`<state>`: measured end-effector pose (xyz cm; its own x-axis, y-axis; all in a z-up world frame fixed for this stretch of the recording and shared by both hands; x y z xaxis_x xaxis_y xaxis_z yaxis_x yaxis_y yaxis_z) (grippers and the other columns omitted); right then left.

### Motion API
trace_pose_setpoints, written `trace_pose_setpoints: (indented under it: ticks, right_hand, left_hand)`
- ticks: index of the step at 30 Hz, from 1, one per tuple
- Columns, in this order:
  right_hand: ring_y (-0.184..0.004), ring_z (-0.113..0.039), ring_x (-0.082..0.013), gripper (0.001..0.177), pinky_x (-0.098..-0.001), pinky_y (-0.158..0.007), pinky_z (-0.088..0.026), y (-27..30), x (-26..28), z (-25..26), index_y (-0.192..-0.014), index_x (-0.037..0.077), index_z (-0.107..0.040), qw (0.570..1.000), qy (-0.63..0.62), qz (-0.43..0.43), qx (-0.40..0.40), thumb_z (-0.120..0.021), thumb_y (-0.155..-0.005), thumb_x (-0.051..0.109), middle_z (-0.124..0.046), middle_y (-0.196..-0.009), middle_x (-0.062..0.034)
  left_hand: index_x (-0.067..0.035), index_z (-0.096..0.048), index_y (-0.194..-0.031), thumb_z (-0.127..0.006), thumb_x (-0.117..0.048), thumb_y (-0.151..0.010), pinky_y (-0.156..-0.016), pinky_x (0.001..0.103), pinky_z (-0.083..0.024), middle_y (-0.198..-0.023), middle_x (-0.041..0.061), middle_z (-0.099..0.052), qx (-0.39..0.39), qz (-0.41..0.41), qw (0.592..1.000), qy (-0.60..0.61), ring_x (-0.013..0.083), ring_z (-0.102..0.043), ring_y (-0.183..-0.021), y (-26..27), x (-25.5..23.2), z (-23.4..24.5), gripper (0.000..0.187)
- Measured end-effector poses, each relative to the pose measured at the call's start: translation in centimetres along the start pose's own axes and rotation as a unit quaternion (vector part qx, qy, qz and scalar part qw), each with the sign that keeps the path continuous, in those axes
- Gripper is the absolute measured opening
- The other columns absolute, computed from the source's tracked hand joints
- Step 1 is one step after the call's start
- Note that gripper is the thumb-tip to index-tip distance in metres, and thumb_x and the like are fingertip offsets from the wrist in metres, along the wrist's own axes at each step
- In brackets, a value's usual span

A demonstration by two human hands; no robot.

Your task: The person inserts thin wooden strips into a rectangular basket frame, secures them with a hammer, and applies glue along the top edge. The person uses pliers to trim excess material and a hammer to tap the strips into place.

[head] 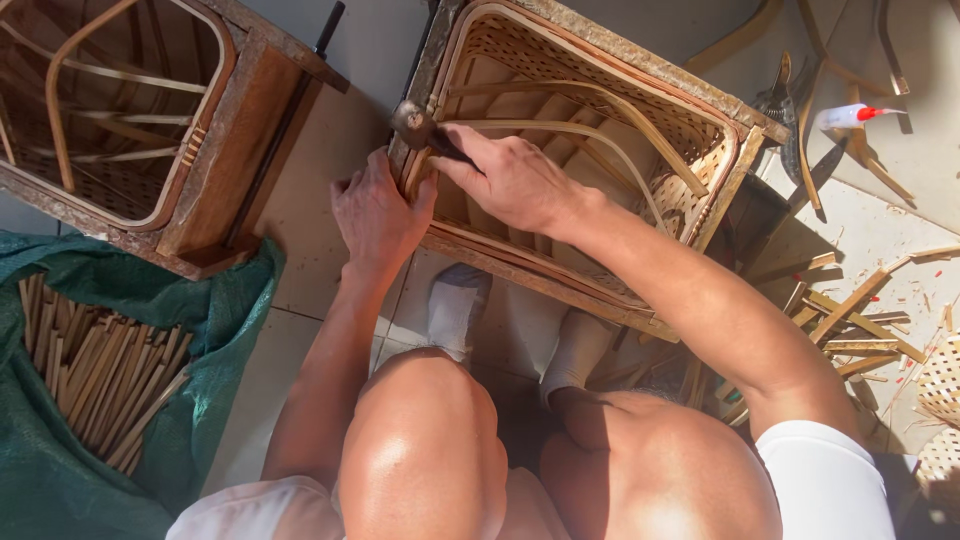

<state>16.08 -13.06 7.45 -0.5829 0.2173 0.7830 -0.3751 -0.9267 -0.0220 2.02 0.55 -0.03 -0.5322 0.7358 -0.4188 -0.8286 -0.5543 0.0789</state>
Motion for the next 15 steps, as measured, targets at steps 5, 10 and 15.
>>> trace_pose_setpoints:
  ticks: [5, 10, 15]
  right_hand:
    - [-0.088, -0.073, -0.0407, 0.039, -0.0455, -0.073, -0.057, -0.3, 0.8, -0.5, -0.138, 0.000, -0.055, 1.000, -0.009, 0.009, 0.002, -0.058, -0.110, 0.026, -0.074, -0.097, -0.0225]
    - [-0.073, -0.076, -0.0328, 0.043, -0.0439, -0.067, -0.058, 2.0, 2.1, 0.5, -0.142, 0.004, -0.052, 0.996, -0.030, -0.082, 0.013, -0.059, -0.108, 0.029, -0.073, -0.084, -0.0195]
    - [-0.073, -0.073, -0.0372, 0.049, -0.0455, -0.068, -0.058, 1.9, 4.0, -2.5, -0.145, 0.004, -0.050, 0.998, -0.038, -0.017, 0.045, -0.063, -0.104, 0.026, -0.072, -0.084, -0.0214]
  left_hand:
    - [0.006, -0.054, -0.140, -0.073, -0.036, -0.093, -0.090, 0.050, -0.047, -0.106, 0.023, -0.072, 0.038, -0.058, 0.993, 0.096, 0.0396, -0.067, -0.099, 0.8, 2.0, 2.0, 0.065]
    - [0.003, -0.059, -0.147, -0.046, -0.009, -0.106, -0.115, 0.035, -0.049, -0.141, 0.020, -0.068, -0.020, 0.025, 0.879, 0.476, 0.0280, -0.065, -0.132, 2.0, 8.9, 2.5, 0.044]
    - [0.003, -0.056, -0.143, -0.045, -0.010, -0.106, -0.107, 0.029, -0.047, -0.133, 0.018, -0.069, -0.076, 0.164, 0.766, 0.617, 0.0181, -0.063, -0.122, 4.4, 9.6, -1.9, 0.041]
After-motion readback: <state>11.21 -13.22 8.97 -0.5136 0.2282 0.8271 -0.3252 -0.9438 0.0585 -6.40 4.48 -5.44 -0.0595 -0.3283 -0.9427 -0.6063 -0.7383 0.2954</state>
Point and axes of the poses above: each hand's wrist, its own y-axis away from the middle knuckle, its own z-axis out of the back of the hand, x = y × z, the point moved 2 cm from there along -y, towards the middle knuckle
